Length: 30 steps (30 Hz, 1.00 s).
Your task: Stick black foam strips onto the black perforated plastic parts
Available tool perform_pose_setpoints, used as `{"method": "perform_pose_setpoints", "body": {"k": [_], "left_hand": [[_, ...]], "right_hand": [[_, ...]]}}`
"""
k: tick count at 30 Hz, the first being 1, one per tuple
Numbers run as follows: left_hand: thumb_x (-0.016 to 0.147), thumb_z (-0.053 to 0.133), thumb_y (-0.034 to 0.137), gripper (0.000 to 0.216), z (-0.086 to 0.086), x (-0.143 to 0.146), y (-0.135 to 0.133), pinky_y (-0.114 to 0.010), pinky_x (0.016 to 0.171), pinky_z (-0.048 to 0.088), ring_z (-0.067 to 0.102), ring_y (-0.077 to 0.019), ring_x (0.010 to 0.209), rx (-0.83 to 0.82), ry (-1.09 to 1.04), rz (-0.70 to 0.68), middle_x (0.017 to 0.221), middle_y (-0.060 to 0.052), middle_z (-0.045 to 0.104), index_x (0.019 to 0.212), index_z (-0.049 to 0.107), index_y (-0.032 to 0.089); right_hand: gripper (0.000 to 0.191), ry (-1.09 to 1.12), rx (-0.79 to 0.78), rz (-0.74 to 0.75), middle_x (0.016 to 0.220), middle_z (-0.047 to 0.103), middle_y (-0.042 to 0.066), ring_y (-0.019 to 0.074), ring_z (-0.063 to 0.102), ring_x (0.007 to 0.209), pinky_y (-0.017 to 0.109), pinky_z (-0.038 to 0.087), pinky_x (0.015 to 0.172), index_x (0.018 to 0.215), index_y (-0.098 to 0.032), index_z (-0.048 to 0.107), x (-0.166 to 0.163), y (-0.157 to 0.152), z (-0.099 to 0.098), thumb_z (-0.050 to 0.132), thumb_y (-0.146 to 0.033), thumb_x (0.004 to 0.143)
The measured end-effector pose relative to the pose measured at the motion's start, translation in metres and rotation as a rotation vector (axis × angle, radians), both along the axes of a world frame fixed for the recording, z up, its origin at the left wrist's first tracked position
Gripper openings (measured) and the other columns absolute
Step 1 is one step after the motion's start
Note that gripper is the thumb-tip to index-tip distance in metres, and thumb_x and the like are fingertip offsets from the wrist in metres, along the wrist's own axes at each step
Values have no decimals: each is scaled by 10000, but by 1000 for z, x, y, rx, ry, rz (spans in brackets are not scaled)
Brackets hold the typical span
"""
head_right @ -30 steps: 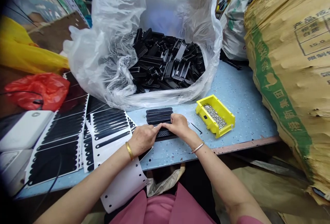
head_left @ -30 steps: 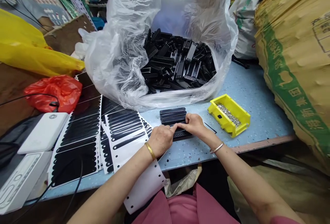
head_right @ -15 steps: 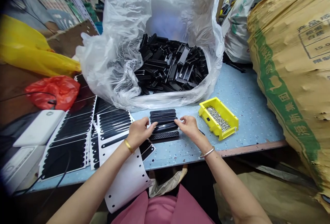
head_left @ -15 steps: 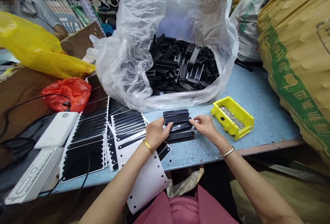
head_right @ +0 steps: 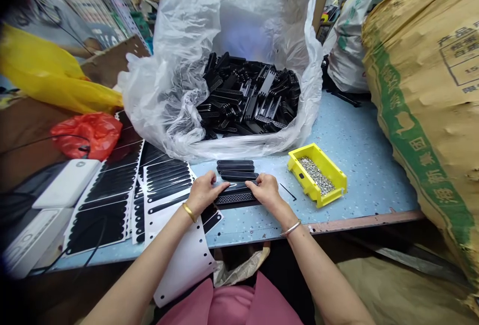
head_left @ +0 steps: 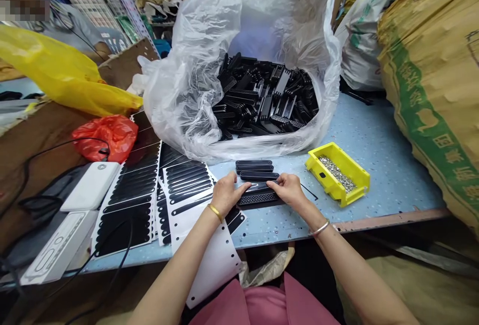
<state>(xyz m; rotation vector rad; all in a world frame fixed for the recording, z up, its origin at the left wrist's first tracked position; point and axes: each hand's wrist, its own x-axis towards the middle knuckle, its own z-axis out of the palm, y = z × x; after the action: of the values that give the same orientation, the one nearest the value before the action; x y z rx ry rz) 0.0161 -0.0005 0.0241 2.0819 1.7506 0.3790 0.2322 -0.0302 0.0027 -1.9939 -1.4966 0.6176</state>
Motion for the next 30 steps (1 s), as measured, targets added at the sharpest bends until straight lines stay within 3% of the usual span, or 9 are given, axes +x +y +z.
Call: {"method": "perform_pose_setpoints", "body": {"k": [3,6,8,11,14,18,23,27,30], "left_hand": [[801,679,526,347,-1,-19,-2,-294,628,387,625,-219,688,24,-33,29,636,-2,609,880,619,193],[769,696,492,410,3,-29,-5,-289,641,426,613,-188,632,-5,-211,57,602,26,600,1023,653,172],[742,711,476,537,7,-30,-6,-277,629,446,602,-164,585,-72,-351,52,600,40,607,1165,642,152],[676,754,393,672,11,-26,-4,-259,606,454,584,-140,551,-159,-449,-21,606,55,609,1282,611,139],[640,746,267,648,8,-20,1,-250,600,457,578,-129,542,-205,-456,-69,614,59,612,1267,632,143],[656,686,187,460,2,-16,13,-257,610,466,604,-145,572,-193,-439,1,623,35,635,1112,693,134],[646,692,172,494,12,-18,16,-278,667,493,641,-165,622,-180,-400,51,693,5,672,1137,673,125],[744,652,309,408,37,-49,-24,-289,696,487,644,-167,662,99,-372,80,846,-34,715,1131,676,182],[804,604,460,293,42,-95,-81,-277,649,465,633,-176,663,252,-309,216,809,-35,704,931,686,209]], "right_hand": [[308,13,23,-18,506,601,19,153,537,500,262,351,493,543,-198,591,-1,-1,-1,715,-436,694],[296,81,52,-48,512,603,15,158,552,505,266,379,502,579,-196,594,1,-5,-3,718,-440,694],[311,149,64,-82,528,615,10,169,575,513,271,411,509,694,-174,644,5,-7,-4,739,-471,679],[486,179,82,-137,557,642,4,189,617,531,286,457,533,942,-118,687,15,-7,-5,781,-489,642],[481,164,49,-63,543,646,-2,193,632,525,280,459,523,1006,-103,703,18,0,-4,770,-438,668],[313,159,8,66,525,652,1,186,637,507,263,447,502,920,-131,732,7,15,-6,732,-367,715],[347,195,-9,15,554,671,25,204,658,523,278,475,516,964,-109,728,0,20,5,697,-384,754],[326,55,235,-87,601,685,72,215,649,567,312,490,576,814,-146,729,7,-20,37,656,-463,789],[314,95,211,92,565,660,49,185,597,511,300,461,532,664,-215,679,-5,-71,51,613,-461,847]]}}
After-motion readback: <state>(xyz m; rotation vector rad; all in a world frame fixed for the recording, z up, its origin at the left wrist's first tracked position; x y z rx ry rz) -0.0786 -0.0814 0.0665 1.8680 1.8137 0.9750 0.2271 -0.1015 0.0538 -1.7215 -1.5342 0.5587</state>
